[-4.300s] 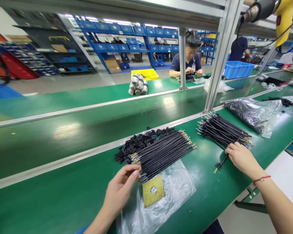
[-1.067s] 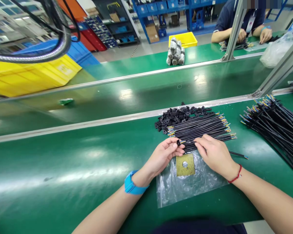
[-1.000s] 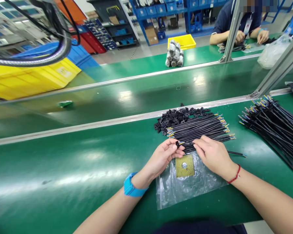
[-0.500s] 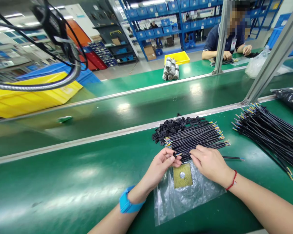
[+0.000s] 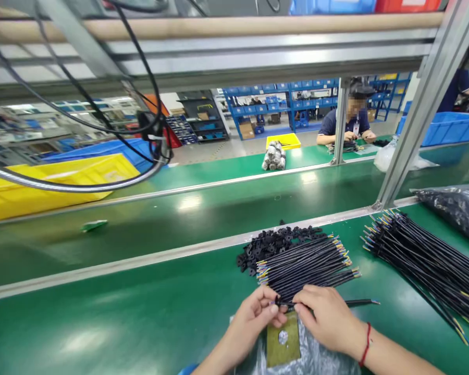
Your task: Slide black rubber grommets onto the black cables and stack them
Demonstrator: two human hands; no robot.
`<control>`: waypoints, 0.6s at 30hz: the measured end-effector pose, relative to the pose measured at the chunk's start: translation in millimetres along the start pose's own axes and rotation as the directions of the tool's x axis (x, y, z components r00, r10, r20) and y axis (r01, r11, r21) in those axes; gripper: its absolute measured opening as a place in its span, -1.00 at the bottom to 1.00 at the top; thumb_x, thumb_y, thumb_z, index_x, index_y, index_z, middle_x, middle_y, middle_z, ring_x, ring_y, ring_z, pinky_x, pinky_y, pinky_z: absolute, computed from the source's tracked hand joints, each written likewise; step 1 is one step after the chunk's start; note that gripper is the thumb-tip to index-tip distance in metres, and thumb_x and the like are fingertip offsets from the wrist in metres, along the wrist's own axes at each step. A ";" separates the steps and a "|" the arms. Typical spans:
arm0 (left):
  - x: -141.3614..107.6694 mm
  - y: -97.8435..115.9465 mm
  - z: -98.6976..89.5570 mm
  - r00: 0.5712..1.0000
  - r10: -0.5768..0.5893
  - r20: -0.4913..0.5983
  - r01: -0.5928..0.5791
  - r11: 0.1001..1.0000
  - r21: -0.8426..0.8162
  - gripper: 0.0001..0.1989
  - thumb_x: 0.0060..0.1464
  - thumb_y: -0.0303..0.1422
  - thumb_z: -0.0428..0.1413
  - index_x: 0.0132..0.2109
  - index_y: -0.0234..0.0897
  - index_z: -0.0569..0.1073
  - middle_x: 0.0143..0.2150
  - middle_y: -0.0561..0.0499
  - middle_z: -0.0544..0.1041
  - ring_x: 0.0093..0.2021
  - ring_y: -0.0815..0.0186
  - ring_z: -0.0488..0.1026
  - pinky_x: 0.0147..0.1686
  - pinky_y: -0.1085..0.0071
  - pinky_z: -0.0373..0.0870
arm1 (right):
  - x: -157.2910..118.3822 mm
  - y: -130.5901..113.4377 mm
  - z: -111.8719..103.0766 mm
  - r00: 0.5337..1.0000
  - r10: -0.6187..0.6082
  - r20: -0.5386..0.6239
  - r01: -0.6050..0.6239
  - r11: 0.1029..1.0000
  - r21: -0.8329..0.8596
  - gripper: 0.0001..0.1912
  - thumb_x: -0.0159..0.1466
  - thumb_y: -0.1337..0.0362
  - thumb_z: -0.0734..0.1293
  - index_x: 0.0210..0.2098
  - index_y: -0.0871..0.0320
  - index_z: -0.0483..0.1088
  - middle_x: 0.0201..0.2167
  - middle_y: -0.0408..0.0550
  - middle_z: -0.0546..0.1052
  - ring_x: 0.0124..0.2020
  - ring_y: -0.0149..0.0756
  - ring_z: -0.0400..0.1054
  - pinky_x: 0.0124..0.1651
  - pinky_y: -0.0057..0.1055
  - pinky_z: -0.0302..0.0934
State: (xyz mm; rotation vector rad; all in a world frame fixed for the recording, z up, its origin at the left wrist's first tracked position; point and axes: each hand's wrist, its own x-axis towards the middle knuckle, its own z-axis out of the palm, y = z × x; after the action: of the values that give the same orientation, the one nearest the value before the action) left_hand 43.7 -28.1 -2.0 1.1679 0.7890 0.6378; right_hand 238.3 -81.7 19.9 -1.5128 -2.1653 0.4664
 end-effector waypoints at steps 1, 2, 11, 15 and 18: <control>-0.4 0.6 0.3 1.000 0.009 0.002 -0.009 1.000 -0.002 -0.58 -0.05 -0.05 0.19 -0.29 -0.30 0.27 -0.43 -0.02 0.52 -0.41 0.32 0.46 -0.35 0.39 0.34 | -0.5 1.2 2.1 1.000 -0.009 -0.017 0.009 1.000 -0.004 -0.77 0.30 0.34 0.15 -0.20 0.10 0.43 -0.35 -0.13 0.49 -0.33 -0.39 0.39 -0.27 -0.46 0.23; -0.7 1.6 0.1 1.000 0.023 0.001 -0.023 1.000 0.005 -0.58 -0.05 -0.04 0.19 -0.29 -0.31 0.28 -0.43 0.00 0.50 -0.41 0.33 0.44 -0.34 0.39 0.32 | -1.2 2.7 4.5 0.999 -0.028 -0.042 0.027 0.999 -0.020 -0.76 0.30 0.34 0.16 -0.16 0.09 0.42 -0.32 -0.11 0.50 -0.31 -0.38 0.40 -0.25 -0.45 0.24; 0.9 -2.2 -4.4 0.991 0.131 -0.002 -0.129 0.976 0.176 -0.62 -0.10 -0.06 0.20 -0.37 -0.31 0.36 -0.46 0.08 0.36 -0.43 0.39 0.25 -0.35 0.46 0.20 | -4.8 4.8 12.0 0.940 -0.265 -0.214 0.200 0.938 -0.281 -0.69 0.34 0.36 0.04 -0.22 0.13 0.39 -0.43 -0.05 0.47 -0.43 -0.34 0.37 -0.38 -0.44 0.20; -0.3 -10.5 -5.0 0.932 0.360 0.046 -0.344 0.834 0.432 -0.72 0.01 -0.14 0.12 -0.38 -0.30 0.43 -0.42 -0.02 0.44 -0.37 0.32 0.32 -0.32 0.43 0.22 | -5.3 3.8 12.3 0.953 -0.271 -0.136 0.227 0.934 -0.275 -0.69 0.34 0.38 0.00 -0.31 0.14 0.34 -0.52 -0.10 0.45 -0.53 -0.39 0.34 -0.46 -0.47 0.09; -1.3 -12.8 -6.2 0.854 0.493 0.164 -0.494 0.673 0.550 -0.76 0.09 -0.20 0.05 -0.35 -0.29 0.47 -0.42 -0.06 0.47 -0.39 0.31 0.36 -0.35 0.43 0.23 | -6.2 7.3 16.3 0.969 -0.245 -0.032 0.230 0.941 -0.249 -0.72 0.33 0.38 0.02 -0.39 0.14 0.29 -0.56 -0.15 0.45 -0.57 -0.41 0.33 -0.50 -0.48 0.01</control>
State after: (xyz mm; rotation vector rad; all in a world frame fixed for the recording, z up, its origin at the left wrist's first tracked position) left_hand 38.3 -29.3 -15.3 1.9920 0.6763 0.8753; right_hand 237.0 -85.3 1.4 -1.3376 -2.3847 0.0717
